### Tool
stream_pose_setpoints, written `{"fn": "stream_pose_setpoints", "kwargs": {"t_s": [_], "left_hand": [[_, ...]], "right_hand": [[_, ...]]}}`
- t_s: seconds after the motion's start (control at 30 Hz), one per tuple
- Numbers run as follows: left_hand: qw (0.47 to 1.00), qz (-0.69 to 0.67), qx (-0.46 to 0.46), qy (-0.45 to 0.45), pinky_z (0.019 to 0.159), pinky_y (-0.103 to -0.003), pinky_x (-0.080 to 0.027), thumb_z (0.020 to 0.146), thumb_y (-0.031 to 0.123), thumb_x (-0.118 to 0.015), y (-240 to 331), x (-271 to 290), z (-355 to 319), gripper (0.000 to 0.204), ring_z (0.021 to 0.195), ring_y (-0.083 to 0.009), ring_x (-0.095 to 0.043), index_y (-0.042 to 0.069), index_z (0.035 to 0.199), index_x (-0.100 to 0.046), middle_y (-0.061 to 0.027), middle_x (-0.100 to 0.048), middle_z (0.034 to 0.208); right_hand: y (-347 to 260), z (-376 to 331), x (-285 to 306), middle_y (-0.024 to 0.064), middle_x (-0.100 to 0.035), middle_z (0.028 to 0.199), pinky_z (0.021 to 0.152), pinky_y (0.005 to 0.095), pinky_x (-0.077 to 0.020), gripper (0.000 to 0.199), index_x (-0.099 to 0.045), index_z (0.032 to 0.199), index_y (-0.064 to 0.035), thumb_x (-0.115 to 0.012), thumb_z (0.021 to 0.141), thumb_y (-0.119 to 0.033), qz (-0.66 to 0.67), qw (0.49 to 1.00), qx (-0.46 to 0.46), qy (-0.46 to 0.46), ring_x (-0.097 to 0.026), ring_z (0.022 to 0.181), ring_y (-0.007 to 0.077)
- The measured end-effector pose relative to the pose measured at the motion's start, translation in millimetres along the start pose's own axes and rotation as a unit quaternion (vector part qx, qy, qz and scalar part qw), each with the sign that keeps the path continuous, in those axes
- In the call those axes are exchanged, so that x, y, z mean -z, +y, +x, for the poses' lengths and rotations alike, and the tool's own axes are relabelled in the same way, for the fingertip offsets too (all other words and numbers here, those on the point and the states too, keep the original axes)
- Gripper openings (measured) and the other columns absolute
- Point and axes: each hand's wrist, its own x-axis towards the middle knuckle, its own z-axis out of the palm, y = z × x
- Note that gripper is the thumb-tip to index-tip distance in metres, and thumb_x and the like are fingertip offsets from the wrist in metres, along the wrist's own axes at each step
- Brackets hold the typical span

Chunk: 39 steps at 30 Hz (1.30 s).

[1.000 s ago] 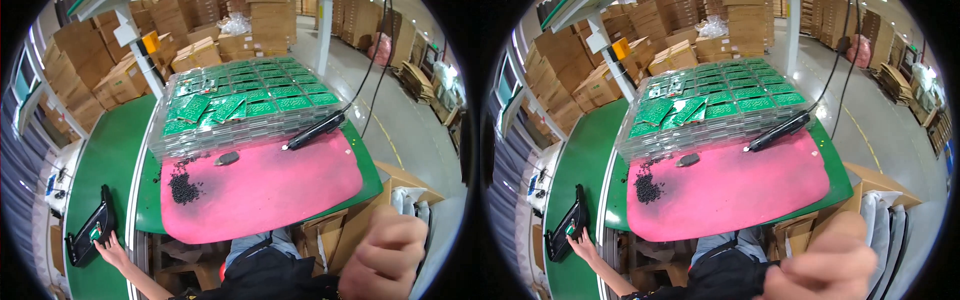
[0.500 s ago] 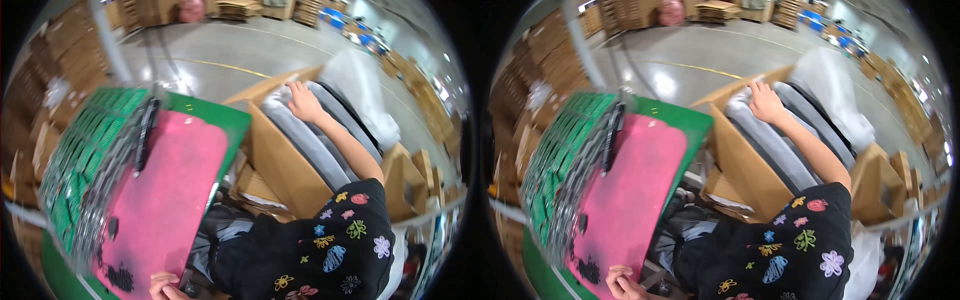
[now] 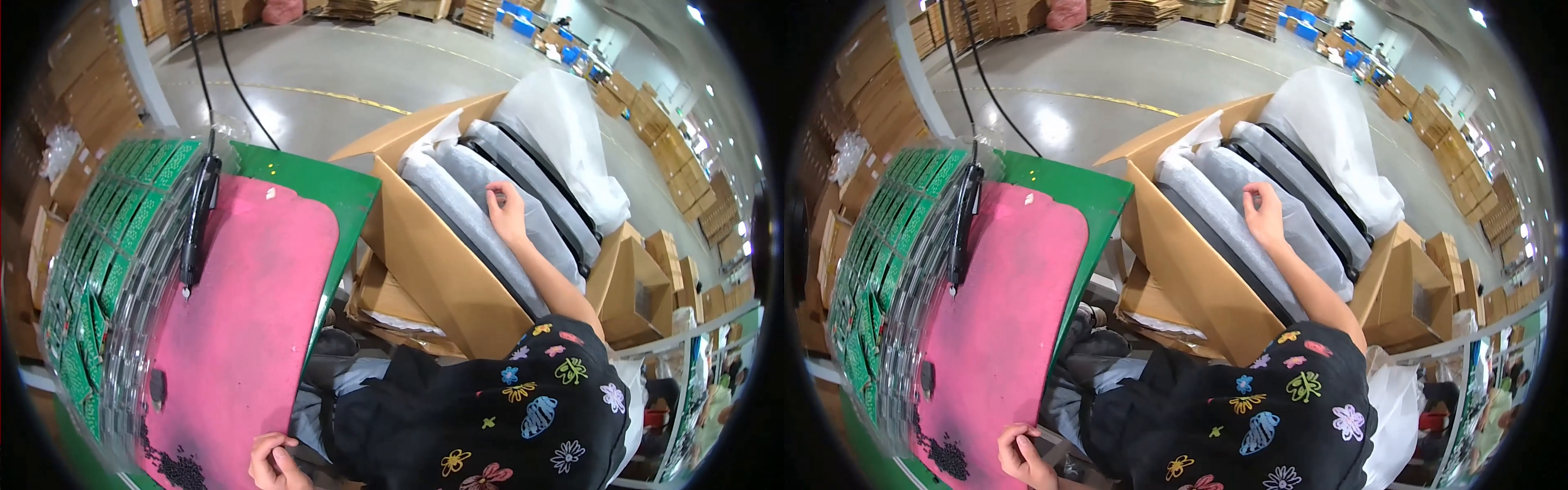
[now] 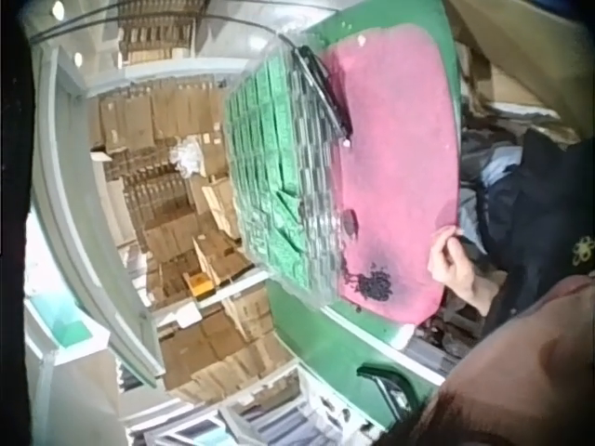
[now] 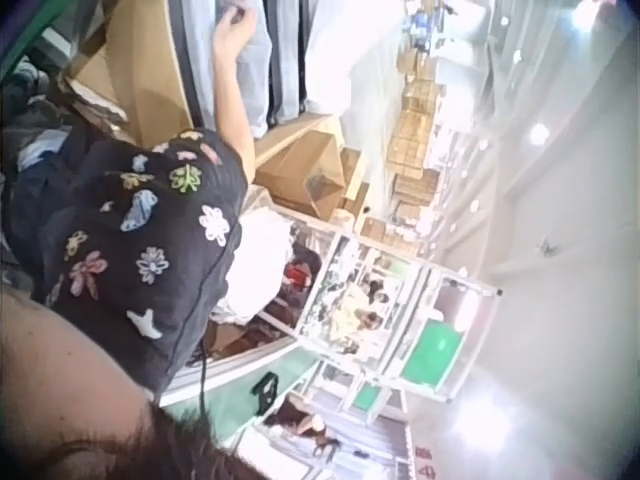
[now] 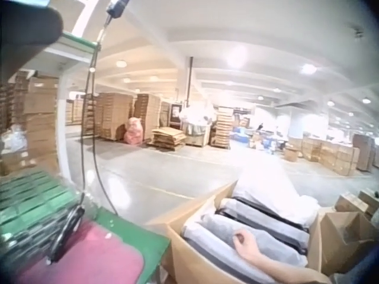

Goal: Assembling electronic circuit boards into black plastic housings using an electric screwdriver and screws.

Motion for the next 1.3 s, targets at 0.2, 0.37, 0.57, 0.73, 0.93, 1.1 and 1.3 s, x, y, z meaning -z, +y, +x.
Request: {"fn": "stream_pose_setpoints", "kwargs": {"t_s": [0.2, 0.37, 0.57, 0.73, 0.93, 1.1, 1.3], "left_hand": [[1.0, 0.006, -0.028, 0.01, 0.067, -0.029, -0.044, 0.093, -0.001, -0.052, 3, -3, 2, 0.009, 0.074, -0.0177, -0.057, -0.005, 0.095, -0.06, -0.0112, -0.06, 0.08], [0.998, -0.052, -0.021, 0.031, 0.06, -0.029, -0.046, 0.085, -0.005, -0.056, 2, -11, 12, 0.008, 0.065, -0.0201, -0.06, -0.005, 0.088, -0.064, -0.0131, -0.065, 0.075], [0.986, -0.144, -0.059, 0.066, 0.067, -0.032, -0.053, 0.083, -0.008, -0.059, 0, 11, -4, 0.014, 0.071, -0.0229, -0.065, -0.005, 0.094, -0.066, -0.0124, -0.068, 0.079], [0.987, -0.156, -0.038, 0.032, 0.07, -0.034, -0.053, 0.086, -0.006, -0.06, 4, 27, -14, 0.013, 0.074, -0.0248, -0.066, -0.004, 0.098, -0.066, -0.0123, -0.067, 0.082], [0.986, -0.154, -0.065, 0.015, 0.072, -0.036, -0.051, 0.09, -0.001, -0.062, 5, 18, -10, 0.012, 0.077, -0.0288, -0.063, -0.003, 0.101, -0.064, -0.0138, -0.065, 0.086], [0.979, -0.171, -0.086, 0.063, 0.081, -0.039, -0.051, 0.09, 0.005, -0.064, 21, 18, 1, 0.022, 0.091, -0.0333, -0.063, -0.002, 0.11, -0.062, -0.0158, -0.065, 0.101], [0.972, 0.205, -0.093, 0.065, 0.102, -0.047, -0.043, 0.086, 0.023, -0.07, 50, 32, 48, 0.066, 0.126, -0.0369, -0.045, -0.004, 0.139, -0.042, -0.0206, -0.045, 0.137]], "right_hand": [[-108, -1, -11, 0.0164, -0.056, 0.119, 0.096, 0.0389, -0.0466, 0.04, -0.053, 0.126, -0.0027, -0.062, 0.089, -0.016, -0.012, 0.932, 0.277, -0.232, -0.057, 0.105, 0.0314], [-82, -4, -38, 0.0246, -0.051, 0.129, 0.106, 0.0441, -0.0402, 0.06, -0.042, 0.139, -0.0003, -0.063, 0.087, -0.02, -0.095, 0.968, 0.148, -0.181, -0.048, 0.123, 0.0417], [-44, 30, -4, 0.0233, -0.061, 0.121, 0.1, 0.0455, -0.0463, 0.06, -0.055, 0.131, -0.0022, -0.055, 0.072, 0.008, -0.121, 0.963, 0.118, -0.212, -0.058, 0.115, 0.0408], [-53, 78, 58, 0.0196, -0.068, 0.116, 0.09, 0.0362, -0.0529, 0.063, -0.057, 0.134, 0.0026, -0.044, 0.073, 0.012, -0.135, 0.977, 0.146, -0.076, -0.068, 0.101, 0.0286], [-118, 181, 162, 0.0204, -0.064, 0.13, 0.097, 0.0338, -0.0466, 0.04, -0.051, 0.14, 0.0011, -0.049, 0.1, 0.0, -0.142, 0.948, 0.27, -0.089, -0.063, 0.114, 0.0239], [-271, 125, 80, 0.0204, -0.069, 0.118, 0.093, 0.0349, -0.0499, 0.032, -0.062, 0.124, 0.0024, -0.058, 0.093, 0.003, 0.016, 0.871, 0.423, -0.25, -0.068, 0.106, 0.0289], [-415, 24, -52, 0.0183, -0.068, 0.094, 0.072, 0.0449, -0.053, 0.033, -0.064, 0.12, -0.0075, -0.064, 0.087, -0.002, 0.086, 0.676, 0.585, -0.44, -0.065, 0.085, 0.0395]]}}
